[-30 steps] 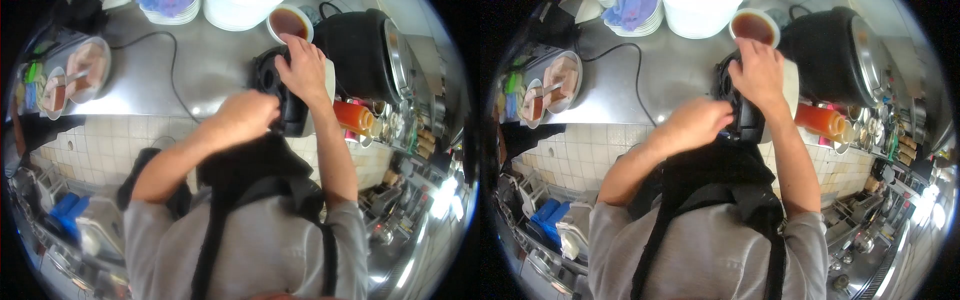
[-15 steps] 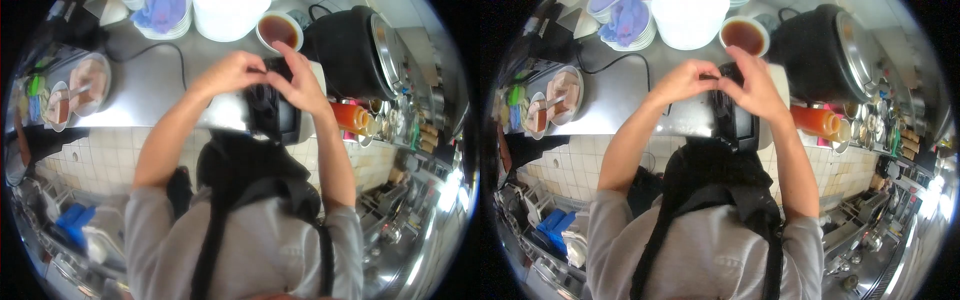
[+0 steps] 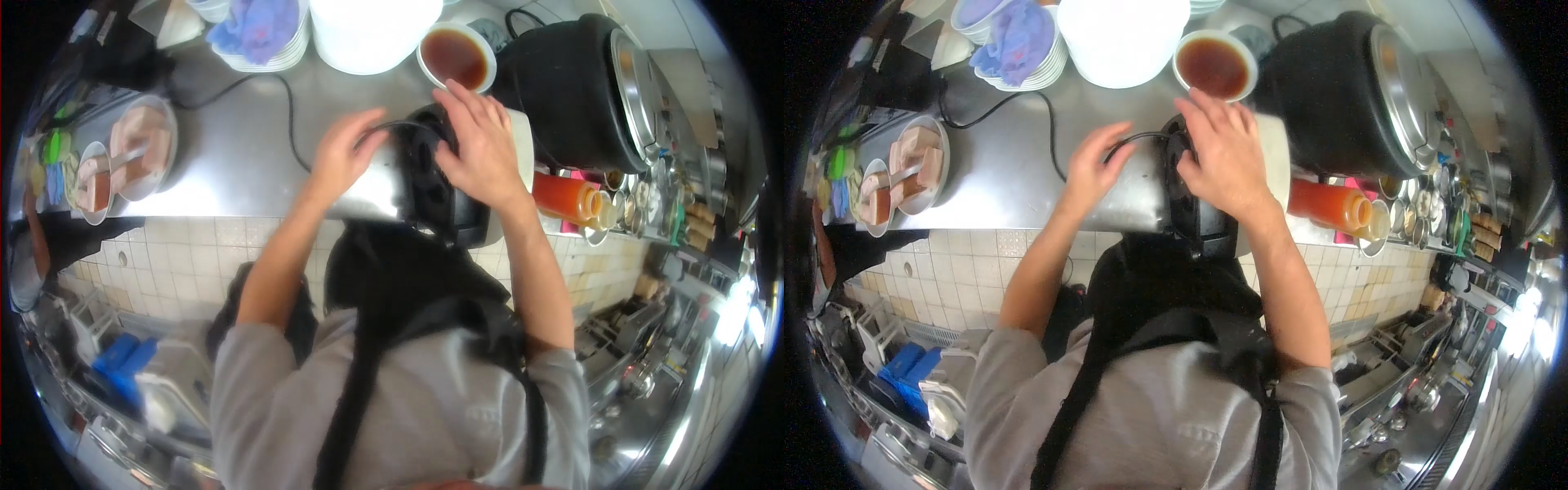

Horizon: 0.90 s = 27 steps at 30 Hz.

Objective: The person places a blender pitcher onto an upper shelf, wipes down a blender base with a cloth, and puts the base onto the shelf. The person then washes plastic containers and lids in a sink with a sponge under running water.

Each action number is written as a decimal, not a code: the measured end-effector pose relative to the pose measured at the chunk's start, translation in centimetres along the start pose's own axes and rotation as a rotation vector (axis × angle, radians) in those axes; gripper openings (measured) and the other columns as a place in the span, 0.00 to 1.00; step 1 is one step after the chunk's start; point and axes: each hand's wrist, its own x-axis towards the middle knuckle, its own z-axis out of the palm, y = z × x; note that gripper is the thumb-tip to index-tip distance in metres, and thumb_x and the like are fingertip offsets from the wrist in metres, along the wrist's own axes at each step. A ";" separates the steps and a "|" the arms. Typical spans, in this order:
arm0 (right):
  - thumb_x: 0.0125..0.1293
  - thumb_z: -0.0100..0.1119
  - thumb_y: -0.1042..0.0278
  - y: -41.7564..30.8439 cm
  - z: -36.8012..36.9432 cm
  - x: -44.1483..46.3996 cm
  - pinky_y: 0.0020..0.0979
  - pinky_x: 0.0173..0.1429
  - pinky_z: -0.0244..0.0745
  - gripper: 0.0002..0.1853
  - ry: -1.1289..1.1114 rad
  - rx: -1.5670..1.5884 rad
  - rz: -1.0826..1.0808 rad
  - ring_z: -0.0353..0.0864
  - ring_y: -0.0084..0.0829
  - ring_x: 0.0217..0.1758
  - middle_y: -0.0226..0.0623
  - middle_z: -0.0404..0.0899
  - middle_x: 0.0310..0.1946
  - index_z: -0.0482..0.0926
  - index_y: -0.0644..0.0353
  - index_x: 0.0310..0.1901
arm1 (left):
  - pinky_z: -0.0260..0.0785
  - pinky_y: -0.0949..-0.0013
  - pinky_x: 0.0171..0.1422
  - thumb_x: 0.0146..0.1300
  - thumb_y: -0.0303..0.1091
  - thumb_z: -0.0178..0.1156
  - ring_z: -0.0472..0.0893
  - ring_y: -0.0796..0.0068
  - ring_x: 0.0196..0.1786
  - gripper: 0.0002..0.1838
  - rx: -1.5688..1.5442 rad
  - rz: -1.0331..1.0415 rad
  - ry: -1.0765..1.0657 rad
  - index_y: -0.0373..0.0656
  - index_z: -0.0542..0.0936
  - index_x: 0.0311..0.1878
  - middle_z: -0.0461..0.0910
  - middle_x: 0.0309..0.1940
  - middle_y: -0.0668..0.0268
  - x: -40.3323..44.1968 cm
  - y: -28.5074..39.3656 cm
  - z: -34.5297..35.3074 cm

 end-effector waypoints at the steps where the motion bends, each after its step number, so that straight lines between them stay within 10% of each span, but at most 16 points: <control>1: 0.56 0.63 0.71 0.0 0.0 0.0 0.52 0.81 0.54 0.34 -0.003 -0.001 0.006 0.68 0.46 0.73 0.45 0.70 0.70 0.72 0.57 0.68 | 0.79 0.67 0.55 0.63 0.24 0.71 0.86 0.68 0.47 0.15 -0.039 -0.095 0.109 0.37 0.85 0.53 0.86 0.47 0.58 -1.6 -0.2 -0.1; 8: 0.54 0.64 0.71 0.0 0.1 0.5 0.50 0.79 0.56 0.33 0.003 -0.002 0.000 0.69 0.47 0.71 0.43 0.72 0.69 0.74 0.56 0.66 | 0.79 0.65 0.53 0.64 0.22 0.69 0.86 0.65 0.46 0.16 0.184 0.033 0.280 0.39 0.84 0.56 0.87 0.47 0.58 -7.9 -2.4 -1.2; 27: 0.52 0.62 0.73 0.2 0.5 1.1 0.49 0.77 0.57 0.33 0.005 -0.072 0.031 0.71 0.45 0.69 0.43 0.75 0.65 0.75 0.59 0.64 | 0.78 0.51 0.51 0.67 0.26 0.54 0.85 0.48 0.46 0.26 0.436 -0.331 -0.158 0.55 0.78 0.68 0.83 0.50 0.57 -3.2 -2.5 6.5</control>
